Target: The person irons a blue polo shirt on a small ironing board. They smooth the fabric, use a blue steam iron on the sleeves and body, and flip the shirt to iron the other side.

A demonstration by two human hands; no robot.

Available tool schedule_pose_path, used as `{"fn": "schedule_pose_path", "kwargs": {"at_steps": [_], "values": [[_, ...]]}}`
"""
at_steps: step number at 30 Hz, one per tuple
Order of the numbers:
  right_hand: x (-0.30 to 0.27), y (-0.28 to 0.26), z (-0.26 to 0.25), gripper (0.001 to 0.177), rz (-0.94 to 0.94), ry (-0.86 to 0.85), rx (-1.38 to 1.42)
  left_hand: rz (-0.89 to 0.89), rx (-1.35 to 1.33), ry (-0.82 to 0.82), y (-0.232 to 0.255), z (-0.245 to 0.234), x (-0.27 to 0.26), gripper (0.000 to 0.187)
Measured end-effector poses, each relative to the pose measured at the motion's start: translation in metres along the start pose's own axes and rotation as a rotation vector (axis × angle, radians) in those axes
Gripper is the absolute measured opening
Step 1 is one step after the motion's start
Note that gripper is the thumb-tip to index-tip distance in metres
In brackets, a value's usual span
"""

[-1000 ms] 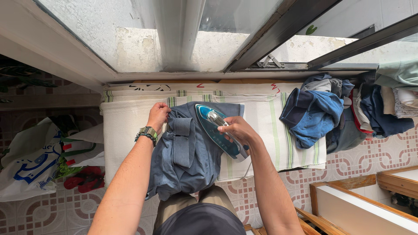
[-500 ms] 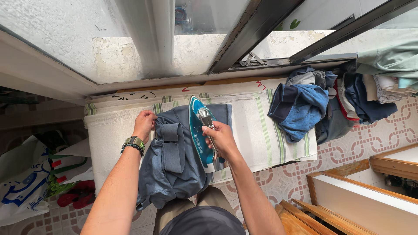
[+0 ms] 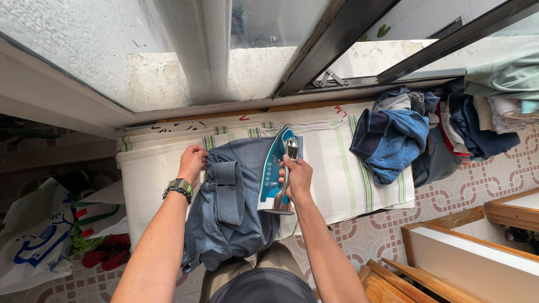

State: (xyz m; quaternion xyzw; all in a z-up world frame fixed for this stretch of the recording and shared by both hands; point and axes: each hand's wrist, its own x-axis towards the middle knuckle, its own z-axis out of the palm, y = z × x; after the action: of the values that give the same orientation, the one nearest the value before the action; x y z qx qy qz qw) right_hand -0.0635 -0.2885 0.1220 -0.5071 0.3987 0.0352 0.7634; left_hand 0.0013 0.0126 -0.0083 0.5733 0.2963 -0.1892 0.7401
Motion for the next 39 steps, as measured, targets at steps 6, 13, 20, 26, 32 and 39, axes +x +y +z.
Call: {"fn": "schedule_pose_path", "kwargs": {"at_steps": [6,13,20,26,32,39], "values": [[0.013,-0.027,0.015,0.017,0.002,-0.081,-0.017,0.004,0.07,0.02,0.004,0.002,-0.008,0.016],[-0.045,-0.089,-0.092,0.024,-0.144,-0.3,-0.318,0.008,0.073,-0.005,0.01,0.005,-0.016,0.018],[-0.023,-0.125,-0.186,0.041,-0.362,-0.13,-0.46,0.138,0.21,0.066,0.016,0.021,-0.037,0.038],[0.061,-0.089,-0.215,0.055,-0.564,-0.087,0.034,0.362,0.449,0.281,0.008,0.027,-0.106,0.063],[0.088,-0.041,-0.23,0.046,-0.675,-0.066,0.09,0.588,0.755,0.537,-0.023,0.046,-0.21,0.052],[0.071,-0.036,-0.238,0.036,-0.754,-0.078,-0.126,0.772,1.026,0.566,-0.067,0.088,-0.27,0.069]]}}
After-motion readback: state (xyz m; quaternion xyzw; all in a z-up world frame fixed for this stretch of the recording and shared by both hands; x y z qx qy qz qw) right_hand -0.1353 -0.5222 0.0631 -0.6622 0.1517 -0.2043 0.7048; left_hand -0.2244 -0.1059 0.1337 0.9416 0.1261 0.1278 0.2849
